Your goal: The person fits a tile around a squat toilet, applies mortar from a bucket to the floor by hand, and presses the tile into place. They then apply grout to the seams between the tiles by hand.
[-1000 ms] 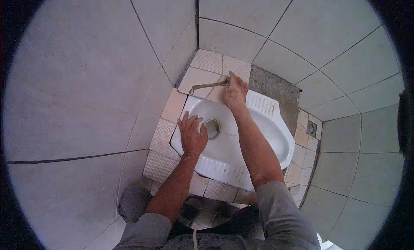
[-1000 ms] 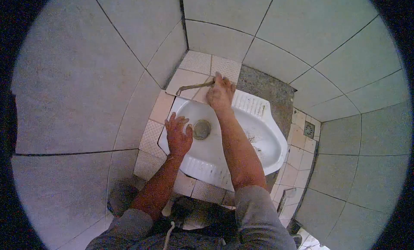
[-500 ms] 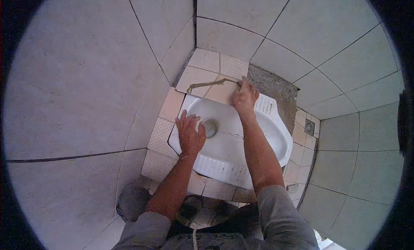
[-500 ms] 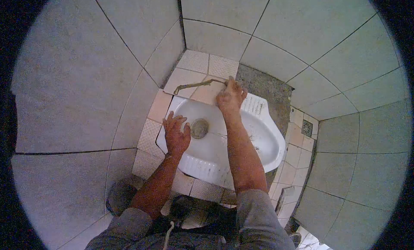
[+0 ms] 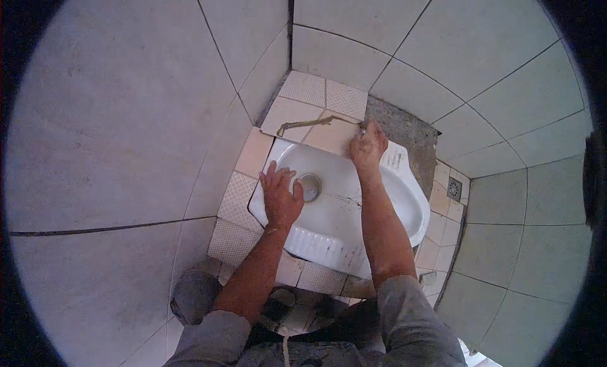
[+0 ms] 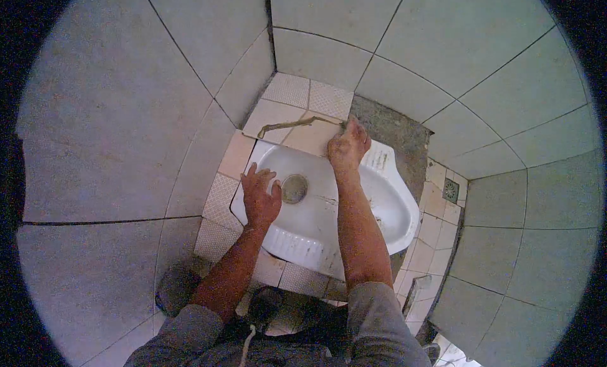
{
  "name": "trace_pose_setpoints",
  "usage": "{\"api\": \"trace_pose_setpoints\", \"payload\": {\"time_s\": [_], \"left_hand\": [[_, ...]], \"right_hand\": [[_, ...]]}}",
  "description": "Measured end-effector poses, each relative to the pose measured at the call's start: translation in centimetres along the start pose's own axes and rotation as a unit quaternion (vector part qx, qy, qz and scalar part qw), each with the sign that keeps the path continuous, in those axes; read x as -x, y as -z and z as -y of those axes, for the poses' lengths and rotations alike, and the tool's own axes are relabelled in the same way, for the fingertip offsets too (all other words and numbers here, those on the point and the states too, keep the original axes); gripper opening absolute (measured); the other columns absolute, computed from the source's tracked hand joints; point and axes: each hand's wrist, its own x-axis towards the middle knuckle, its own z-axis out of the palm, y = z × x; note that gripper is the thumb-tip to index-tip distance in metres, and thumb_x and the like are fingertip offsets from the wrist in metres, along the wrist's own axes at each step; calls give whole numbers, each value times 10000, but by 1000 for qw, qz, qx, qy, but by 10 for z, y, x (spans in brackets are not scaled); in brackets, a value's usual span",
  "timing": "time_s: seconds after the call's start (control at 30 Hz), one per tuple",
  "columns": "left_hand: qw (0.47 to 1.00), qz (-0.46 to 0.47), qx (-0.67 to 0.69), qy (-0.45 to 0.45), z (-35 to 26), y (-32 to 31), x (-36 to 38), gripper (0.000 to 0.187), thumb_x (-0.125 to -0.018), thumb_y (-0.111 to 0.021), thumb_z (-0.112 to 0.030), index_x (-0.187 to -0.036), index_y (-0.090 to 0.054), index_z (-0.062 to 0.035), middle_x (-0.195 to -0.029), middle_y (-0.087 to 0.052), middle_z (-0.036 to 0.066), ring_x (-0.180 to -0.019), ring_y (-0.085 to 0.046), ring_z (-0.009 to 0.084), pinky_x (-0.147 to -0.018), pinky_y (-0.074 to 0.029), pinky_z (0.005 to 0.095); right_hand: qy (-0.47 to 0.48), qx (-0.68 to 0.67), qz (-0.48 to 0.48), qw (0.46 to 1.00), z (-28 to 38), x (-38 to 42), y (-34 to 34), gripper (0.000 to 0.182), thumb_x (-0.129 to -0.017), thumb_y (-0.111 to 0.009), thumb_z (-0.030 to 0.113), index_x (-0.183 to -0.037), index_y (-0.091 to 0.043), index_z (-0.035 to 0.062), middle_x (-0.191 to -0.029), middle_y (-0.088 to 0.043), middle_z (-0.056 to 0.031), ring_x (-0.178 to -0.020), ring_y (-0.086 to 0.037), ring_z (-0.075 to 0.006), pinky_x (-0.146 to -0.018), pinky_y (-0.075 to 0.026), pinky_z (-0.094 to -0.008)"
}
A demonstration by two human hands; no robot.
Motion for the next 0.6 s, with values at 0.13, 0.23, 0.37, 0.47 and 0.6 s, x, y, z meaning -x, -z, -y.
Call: {"api": "trace_pose_setpoints", "payload": {"time_s": [0.13,0.23,0.37,0.47,0.6], "left_hand": [[1000,9,5,5,0,0,0,238,-807,-620,-135,-1034,-581,-74,-1155,-562,132,-1293,-362,360,-1087,-165,596],[1000,12,2,11,1,-2,0,229,-806,-619,-134,-1025,-587,-73,-1157,-560,130,-1297,-356,356,-1090,-157,594],[1000,15,5,19,-1,-1,-1,212,-806,-617,-128,-1010,-599,-72,-1164,-563,130,-1301,-351,352,-1097,-147,588],[1000,14,0,13,1,-2,0,207,-807,-596,-138,-992,-599,-44,-1138,-549,138,-1289,-355,358,-1083,-173,609],[999,27,-7,23,-3,2,-3,205,-799,-606,-127,-985,-605,-43,-1140,-549,139,-1289,-356,356,-1083,-178,608]], "right_hand": [[29,-58,38,997,-21,-5,-31,590,-707,-597,170,-1266,-452,52,-1240,-512,-157,-1229,-422,-290,-1057,-229,-502],[70,-63,-34,995,2,2,-27,563,-696,-600,161,-1231,-469,45,-1184,-534,-157,-1191,-449,-294,-1044,-236,-499],[56,-7,-9,998,37,6,-20,570,-695,-587,145,-1243,-467,45,-1150,-557,-171,-1179,-465,-308,-1044,-225,-495],[54,8,20,998,55,2,-20,561,-722,-590,129,-1266,-473,62,-1135,-593,-124,-1138,-500,-296,-990,-298,-495],[73,-4,41,997,60,0,-34,649,-687,-598,157,-1302,-423,47,-1190,-557,-195,-1212,-454,-318,-1052,-205,-528]]}}
